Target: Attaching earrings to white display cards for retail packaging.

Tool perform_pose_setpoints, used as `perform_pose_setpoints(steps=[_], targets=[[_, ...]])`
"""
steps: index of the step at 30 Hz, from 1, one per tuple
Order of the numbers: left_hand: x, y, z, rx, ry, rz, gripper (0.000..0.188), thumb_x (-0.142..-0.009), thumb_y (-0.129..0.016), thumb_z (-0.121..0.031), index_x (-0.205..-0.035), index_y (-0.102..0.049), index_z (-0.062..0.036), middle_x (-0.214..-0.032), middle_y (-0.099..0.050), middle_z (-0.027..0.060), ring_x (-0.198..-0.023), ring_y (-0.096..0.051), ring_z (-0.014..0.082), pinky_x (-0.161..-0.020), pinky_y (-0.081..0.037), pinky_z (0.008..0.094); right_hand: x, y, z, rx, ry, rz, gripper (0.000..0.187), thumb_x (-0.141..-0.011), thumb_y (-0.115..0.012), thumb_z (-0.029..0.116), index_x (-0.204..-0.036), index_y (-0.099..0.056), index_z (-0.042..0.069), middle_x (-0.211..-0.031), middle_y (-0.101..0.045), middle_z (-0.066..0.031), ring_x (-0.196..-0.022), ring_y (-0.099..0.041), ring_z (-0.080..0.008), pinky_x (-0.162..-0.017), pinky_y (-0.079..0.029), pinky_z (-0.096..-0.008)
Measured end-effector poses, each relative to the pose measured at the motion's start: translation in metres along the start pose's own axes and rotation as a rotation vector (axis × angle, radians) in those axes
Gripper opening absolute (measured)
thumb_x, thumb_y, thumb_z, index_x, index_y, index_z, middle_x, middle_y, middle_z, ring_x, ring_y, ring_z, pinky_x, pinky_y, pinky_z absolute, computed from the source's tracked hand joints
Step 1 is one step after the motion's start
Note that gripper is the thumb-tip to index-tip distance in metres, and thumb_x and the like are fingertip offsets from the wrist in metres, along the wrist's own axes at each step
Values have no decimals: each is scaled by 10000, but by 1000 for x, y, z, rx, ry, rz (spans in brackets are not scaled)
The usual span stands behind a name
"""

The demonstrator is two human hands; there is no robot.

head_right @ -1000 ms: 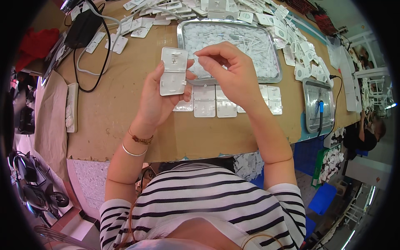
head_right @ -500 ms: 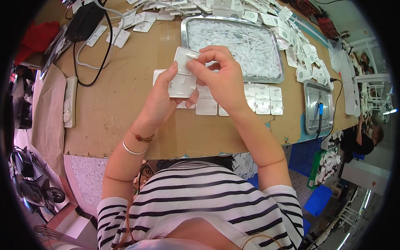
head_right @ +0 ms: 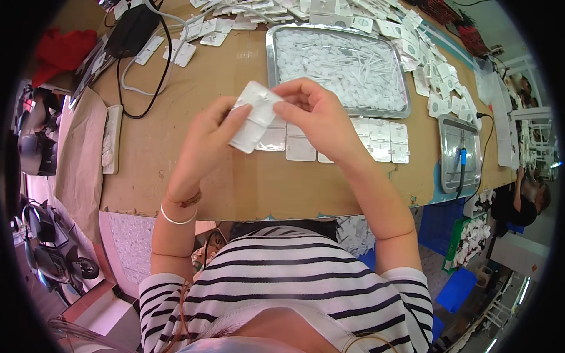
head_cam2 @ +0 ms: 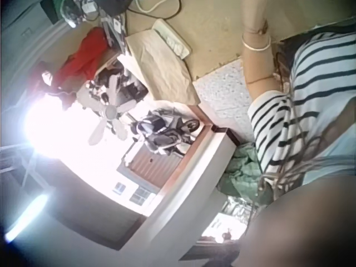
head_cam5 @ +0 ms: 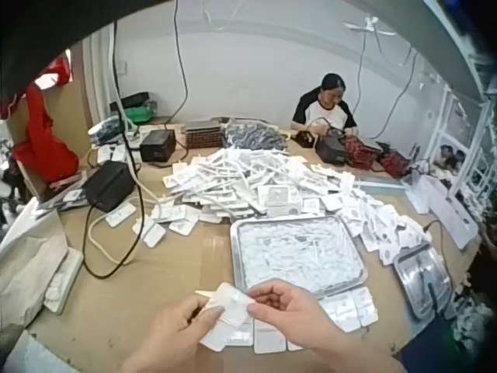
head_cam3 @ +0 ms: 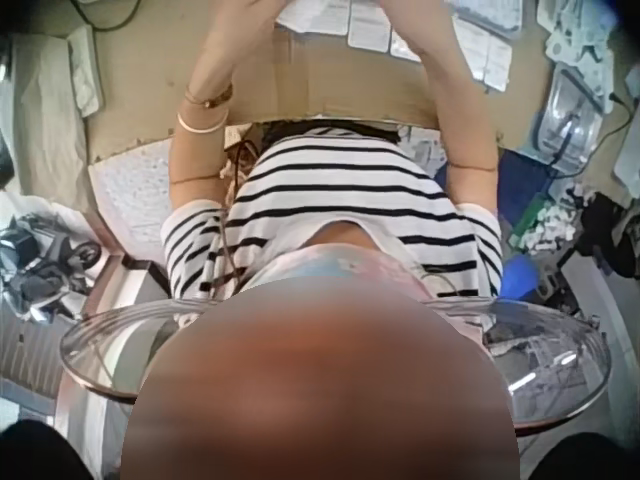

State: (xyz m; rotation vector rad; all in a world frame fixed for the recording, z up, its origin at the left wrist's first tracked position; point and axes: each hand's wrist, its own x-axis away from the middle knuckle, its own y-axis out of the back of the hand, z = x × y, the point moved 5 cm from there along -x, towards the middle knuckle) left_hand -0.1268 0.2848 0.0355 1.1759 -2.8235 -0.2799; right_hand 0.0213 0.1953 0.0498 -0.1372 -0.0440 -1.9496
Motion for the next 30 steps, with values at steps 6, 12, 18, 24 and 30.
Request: perform_pose_setpoints(steps=[6, 12, 18, 24, 30], targets=[[14, 72, 35, -549, 309, -143, 368, -902, -510, -311, -764, -539, 29, -668, -546, 184, -623, -547, 288, -596, -426, 375, 4, 3, -2, 140, 14, 49, 215, -868, -583, 68, -1069, -573, -10, -934, -620, -52, -879, -577, -98, -788, -449, -228], [9, 65, 34, -600, 223, -114, 406, -900, -488, -324, -679, -500, 18, -665, -532, 181, -616, -512, 310, -580, -402, 382, 4, 4, -9, 145, -23, 65, 217, -871, -576, 79, -1070, -570, -8, -908, -615, -40, -865, -569, -93, -793, -442, -229], [2, 66, 33, -876, 210, -43, 514, -889, -457, -447, -675, -573, 6, -640, -566, 164, -598, -546, 319, -567, -422, 381, 7, 11, -9, 174, -39, 30, 221, -873, -578, 85, -1074, -568, -4, -902, -612, -34, -862, -564, -92, -791, -438, -229], [-63, 62, -8, -1004, 297, -9, 578, -845, -506, -520, -696, -620, 26, -712, -611, 191, -698, -593, 330, -617, -454, 399, 8, 26, -14, 203, -44, 4, 222, -872, -581, 95, -1072, -571, -1, -913, -607, -32, -860, -562, -92, -788, -439, -229], [-145, 76, 47, -1554, -214, -617, 657, -822, -608, -373, -1222, -405, 106, -1034, -583, 281, -945, -588, 344, -770, -500, 421, -10, 37, -2, 356, 24, -60, 217, -861, -597, 113, -1049, -588, 4, -901, -611, -32, -841, -566, -100, -736, -463, -244]])
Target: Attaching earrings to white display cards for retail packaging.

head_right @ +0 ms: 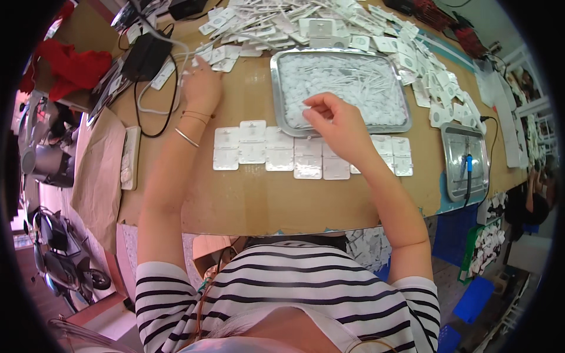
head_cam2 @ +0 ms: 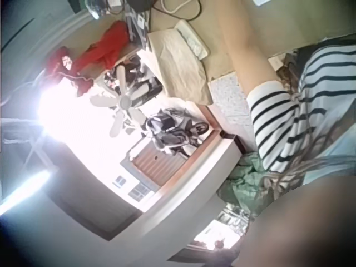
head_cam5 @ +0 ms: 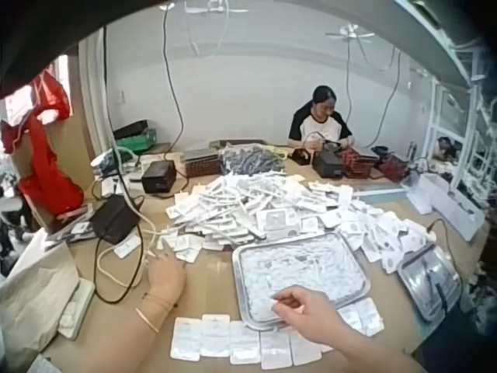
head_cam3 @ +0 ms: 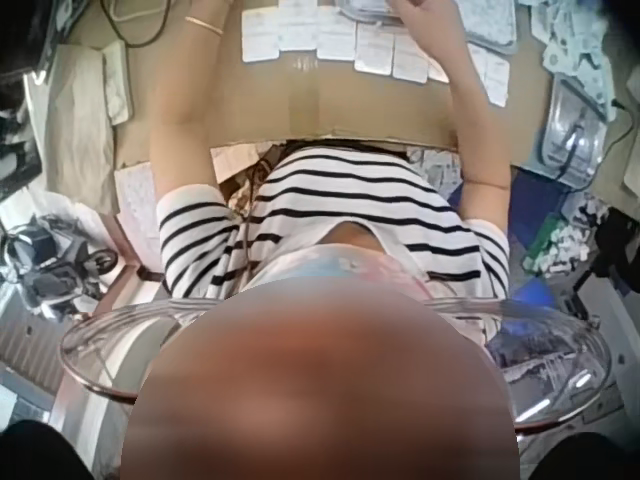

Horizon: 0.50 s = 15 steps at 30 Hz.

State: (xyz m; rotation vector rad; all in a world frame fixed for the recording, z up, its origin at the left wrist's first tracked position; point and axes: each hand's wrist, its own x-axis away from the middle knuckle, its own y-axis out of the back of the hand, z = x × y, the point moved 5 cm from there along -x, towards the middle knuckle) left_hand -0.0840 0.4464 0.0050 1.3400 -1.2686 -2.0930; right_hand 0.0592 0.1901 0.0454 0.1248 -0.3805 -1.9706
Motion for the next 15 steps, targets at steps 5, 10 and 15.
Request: perform_pose_setpoints(steps=[5, 10, 15], targets=[[-11, -18, 16, 161, 172, 308, 529, -860, -489, -143, -1229, -303, 188, -810, -619, 303, -768, -648, 338, -706, -526, 434, -50, 43, -9, 513, 107, -286, 191, -828, -615, 139, -979, -638, 24, -891, -634, -83, -774, -596, -170, -723, -476, -287], [12, 70, 0, 253, 19, 170, 463, -857, -469, -110, -1261, -389, 101, -732, -635, 189, -663, -645, 308, -548, -515, 387, -114, 40, -25, 812, 308, -236, 165, -802, -605, 187, -931, -665, 103, -892, -632, -70, -855, -596, -258, -752, -470, -377], [45, 121, -23, 813, 172, 378, 450, -838, -500, -123, -1259, -472, 32, -890, -637, 192, -782, -633, 291, -672, -486, 359, -115, 41, -29, 957, 281, -148, 137, -792, -613, 188, -905, -670, 136, -863, -621, -59, -873, -588, -257, -753, -466, -376]])
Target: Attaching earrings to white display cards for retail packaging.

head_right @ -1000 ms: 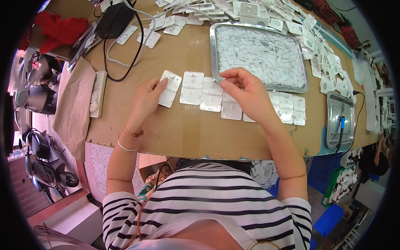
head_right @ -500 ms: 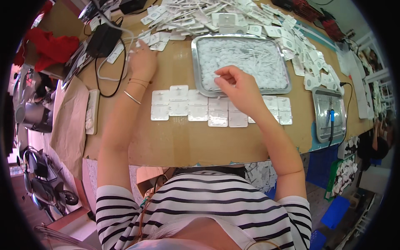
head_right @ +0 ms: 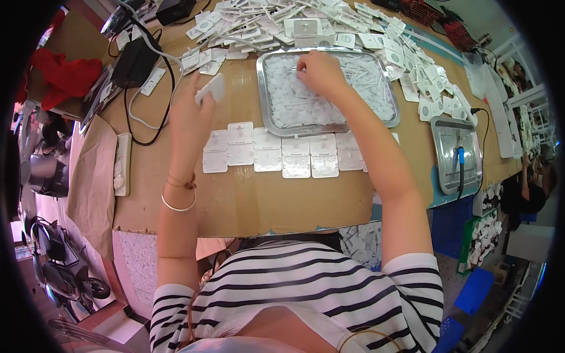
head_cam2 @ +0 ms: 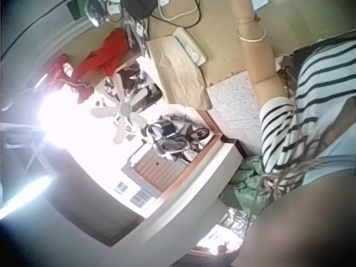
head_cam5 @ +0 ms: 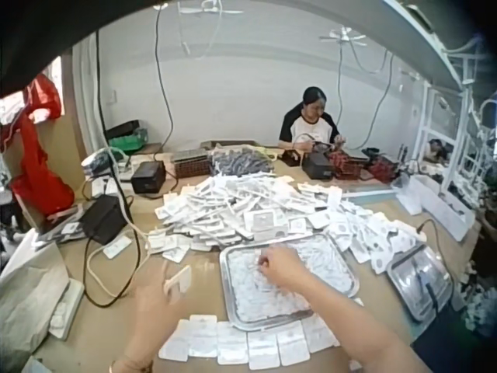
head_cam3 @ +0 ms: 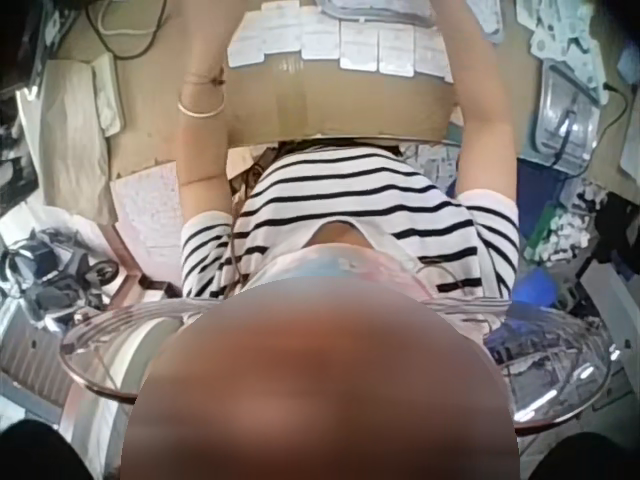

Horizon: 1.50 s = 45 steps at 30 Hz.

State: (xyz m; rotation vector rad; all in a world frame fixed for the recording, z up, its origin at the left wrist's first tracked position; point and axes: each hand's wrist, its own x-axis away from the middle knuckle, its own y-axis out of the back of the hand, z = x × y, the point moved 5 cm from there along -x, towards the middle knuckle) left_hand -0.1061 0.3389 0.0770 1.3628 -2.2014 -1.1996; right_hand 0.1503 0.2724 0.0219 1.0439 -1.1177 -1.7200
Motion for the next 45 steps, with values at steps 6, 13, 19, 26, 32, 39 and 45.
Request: perform_pose_setpoints(steps=[6, 13, 19, 26, 32, 39, 45], targets=[[24, -35, 7, 803, 31, 16, 407, -875, -555, -189, -1213, -513, 35, -1101, -603, 154, -954, -591, 174, -786, -457, 264, 25, 19, 13, 111, 138, -146, 143, -804, -621, 166, -910, -627, 70, -890, -624, -56, -808, -607, -219, -728, -470, -342], [42, -55, -1, 1189, 262, 272, 399, -890, -568, -120, -1223, -450, 66, -1103, -600, 110, -965, -571, 124, -804, -458, 249, 58, 30, 18, -566, -172, -69, 153, -851, -615, 138, -962, -612, 32, -832, -624, -27, -735, -555, -103, -690, -448, -242], [52, -57, -13, 1278, 250, 322, 416, -885, -585, -121, -1223, -441, 75, -1081, -608, 102, -946, -574, 111, -801, -466, 241, 95, 53, 77, -837, -53, -151, 131, -807, -650, 60, -932, -644, 21, -804, -619, -37, -727, -563, -104, -656, -448, -222], [55, -61, -18, 1261, 159, 375, 373, -881, -608, -164, -1159, -510, 64, -1019, -627, 85, -895, -584, 95, -770, -466, 229, 108, 53, 103, -529, 191, -287, 129, -755, -688, 7, -881, -664, 20, -807, -611, -49, -709, -584, -123, -622, -477, -234], [56, -63, -15, 1305, 233, 324, 291, -884, -603, -170, -1082, -554, 37, -942, -628, 59, -851, -571, 78, -747, -456, 216, 104, 35, 88, -935, -217, -169, 219, -744, -739, 73, -838, -555, 3, -798, -588, -25, -731, -565, -78, -634, -481, -219], [57, -62, -13, 1339, 210, 240, 257, -886, -594, -166, -1052, -564, 28, -908, -620, 36, -811, -560, 75, -724, -455, 215, 107, 10, 86, -1248, -407, 154, 235, -842, -671, 195, -765, -514, 37, -724, -573, -9, -641, -550, -71, -571, -441, -213], [56, -56, -16, 1284, 170, 221, 250, -872, -615, -159, -1026, -570, 33, -908, -624, 50, -792, -569, 74, -691, -462, 218, 109, 18, 91, -1175, -312, 70, 258, -868, -642, 219, -722, -510, 52, -667, -550, 5, -580, -518, -61, -546, -409, -198]])
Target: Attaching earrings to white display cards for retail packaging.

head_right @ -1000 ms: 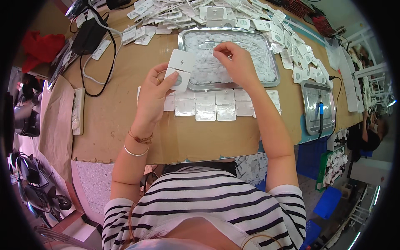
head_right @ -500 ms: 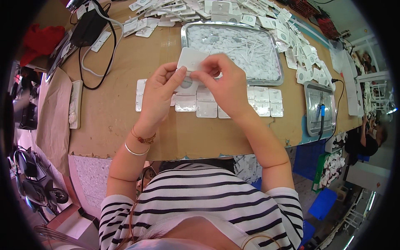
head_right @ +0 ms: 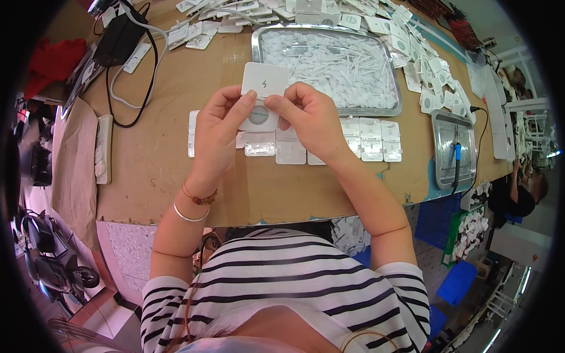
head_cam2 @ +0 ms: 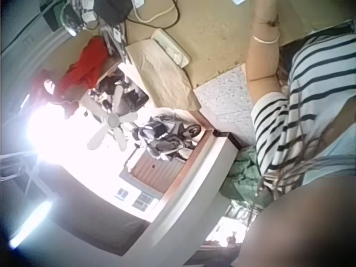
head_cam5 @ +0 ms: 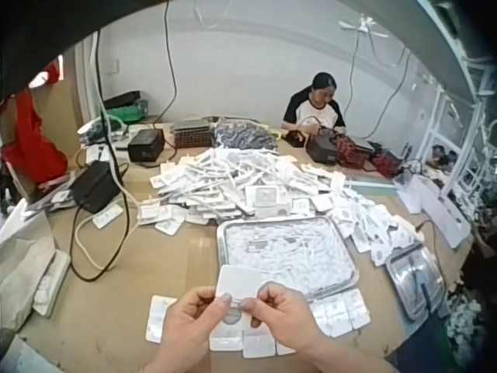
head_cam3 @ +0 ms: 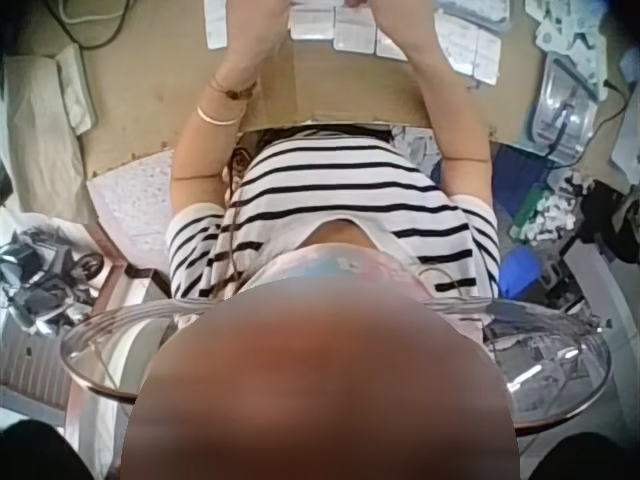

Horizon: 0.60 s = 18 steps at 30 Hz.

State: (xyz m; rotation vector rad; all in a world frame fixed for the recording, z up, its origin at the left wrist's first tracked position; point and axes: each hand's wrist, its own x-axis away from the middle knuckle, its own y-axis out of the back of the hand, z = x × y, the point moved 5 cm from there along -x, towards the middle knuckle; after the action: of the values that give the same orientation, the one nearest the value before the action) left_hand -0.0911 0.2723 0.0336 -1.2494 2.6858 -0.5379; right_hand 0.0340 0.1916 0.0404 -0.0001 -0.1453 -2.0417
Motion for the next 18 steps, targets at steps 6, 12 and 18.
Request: perform_pose_setpoints(steps=[6, 12, 18], targets=[[3, 3, -2, -11, -60, 17, 233, -873, -619, -167, -990, -581, 31, -895, -626, 55, -801, -573, 78, -691, -463, 217, 4, -2, 7, 43, 38, 11, 253, -866, -642, 202, -720, -509, 45, -683, -562, 1, -587, -518, -60, -549, -410, -200], [4, -3, -5, 13, -20, 76, 251, -886, -614, -188, -997, -591, 36, -909, -627, 54, -801, -571, 77, -687, -460, 210, -3, 11, 12, 100, 31, 128, 243, -832, -677, 184, -715, -529, 32, -703, -569, -12, -635, -524, -72, -587, -439, -217], [2, 2, -2, -29, -12, 15, 271, -889, -613, -214, -1002, -597, 32, -865, -627, 38, -748, -546, 52, -654, -439, 190, -2, 11, 14, 120, 119, -57, 212, -759, -734, 142, -834, -573, 27, -709, -608, -14, -652, -552, -66, -592, -431, -206]])
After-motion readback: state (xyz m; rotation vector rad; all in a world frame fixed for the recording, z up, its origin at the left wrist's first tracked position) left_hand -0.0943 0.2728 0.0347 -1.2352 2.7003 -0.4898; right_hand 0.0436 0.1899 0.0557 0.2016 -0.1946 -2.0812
